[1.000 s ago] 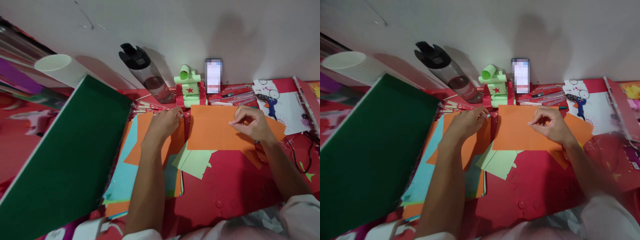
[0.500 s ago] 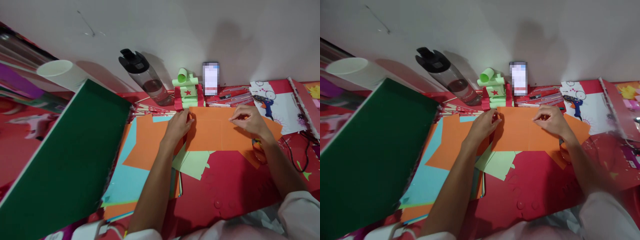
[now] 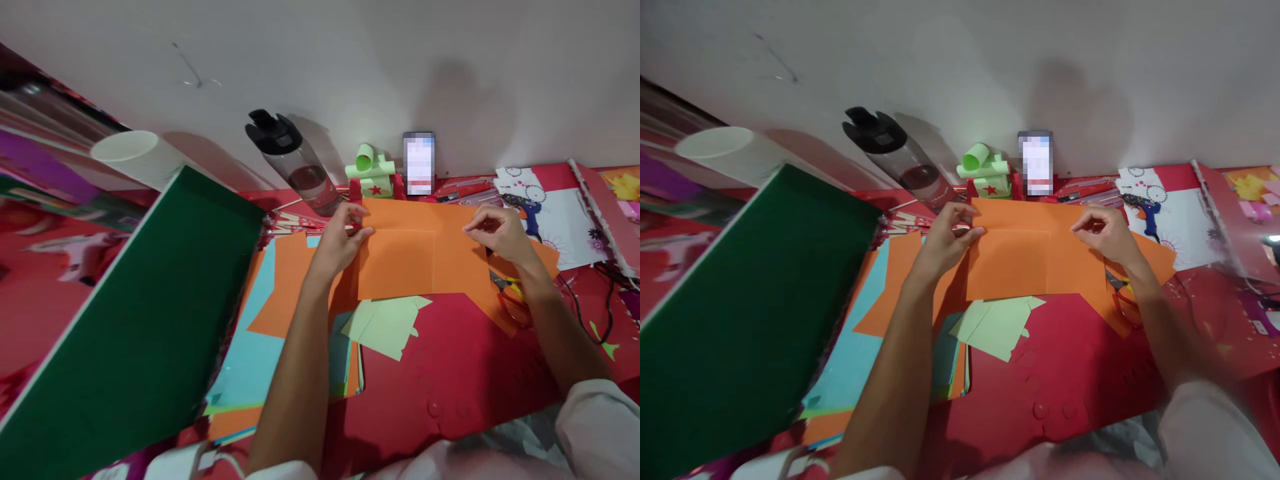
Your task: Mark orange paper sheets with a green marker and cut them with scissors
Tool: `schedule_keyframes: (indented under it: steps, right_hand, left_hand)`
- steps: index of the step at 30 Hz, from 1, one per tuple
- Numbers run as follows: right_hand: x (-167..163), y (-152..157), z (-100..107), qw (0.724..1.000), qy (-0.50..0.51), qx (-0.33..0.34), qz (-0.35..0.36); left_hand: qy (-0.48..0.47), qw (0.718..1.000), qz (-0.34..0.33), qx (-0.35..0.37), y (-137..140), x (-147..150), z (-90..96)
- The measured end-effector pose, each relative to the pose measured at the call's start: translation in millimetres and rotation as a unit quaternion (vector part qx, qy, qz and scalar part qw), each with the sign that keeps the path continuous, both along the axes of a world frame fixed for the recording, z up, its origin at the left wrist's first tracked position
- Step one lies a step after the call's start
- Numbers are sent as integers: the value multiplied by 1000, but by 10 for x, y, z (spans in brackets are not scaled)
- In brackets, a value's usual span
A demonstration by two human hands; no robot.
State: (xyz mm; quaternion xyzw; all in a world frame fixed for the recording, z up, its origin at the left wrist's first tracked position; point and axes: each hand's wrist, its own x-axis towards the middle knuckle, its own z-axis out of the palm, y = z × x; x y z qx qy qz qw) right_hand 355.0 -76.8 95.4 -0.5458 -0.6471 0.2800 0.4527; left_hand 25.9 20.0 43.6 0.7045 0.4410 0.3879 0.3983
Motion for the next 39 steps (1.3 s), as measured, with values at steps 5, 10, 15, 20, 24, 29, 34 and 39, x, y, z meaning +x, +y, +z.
schedule_keyframes:
  steps: [5, 10, 15, 20, 24, 29, 34, 39]
  right_hand:
    - [-23, -39, 77, 998, 43, 33, 13]
    - [-101, -95, 144, 998, 47, 37, 19]
    - [-190, -141, 200, 998, 66, 1, 1]
    - [-214, -158, 212, 997, 73, -17, 5]
    - [-195, -159, 203, 998, 59, -20, 9]
    - [-192, -143, 159, 998, 55, 10, 18]
    - [-139, -110, 155, 996, 64, 66, 8]
    - [122, 17, 87, 985, 78, 129, -83]
  left_hand:
    - [-40, 999, 30, -8, 15, -173, 124]
    - [-79, 996, 44, -13, 29, -292, 152]
    - [-97, 993, 58, -31, 34, -344, 171]
    - [-102, 993, 62, -24, 45, -362, 165]
    - [-102, 993, 61, -22, 60, -375, 133]
    - [-104, 993, 58, -15, 86, -395, 78]
    - [-129, 990, 57, -14, 112, -411, 56]
    - [-156, 985, 68, -17, 124, -429, 36]
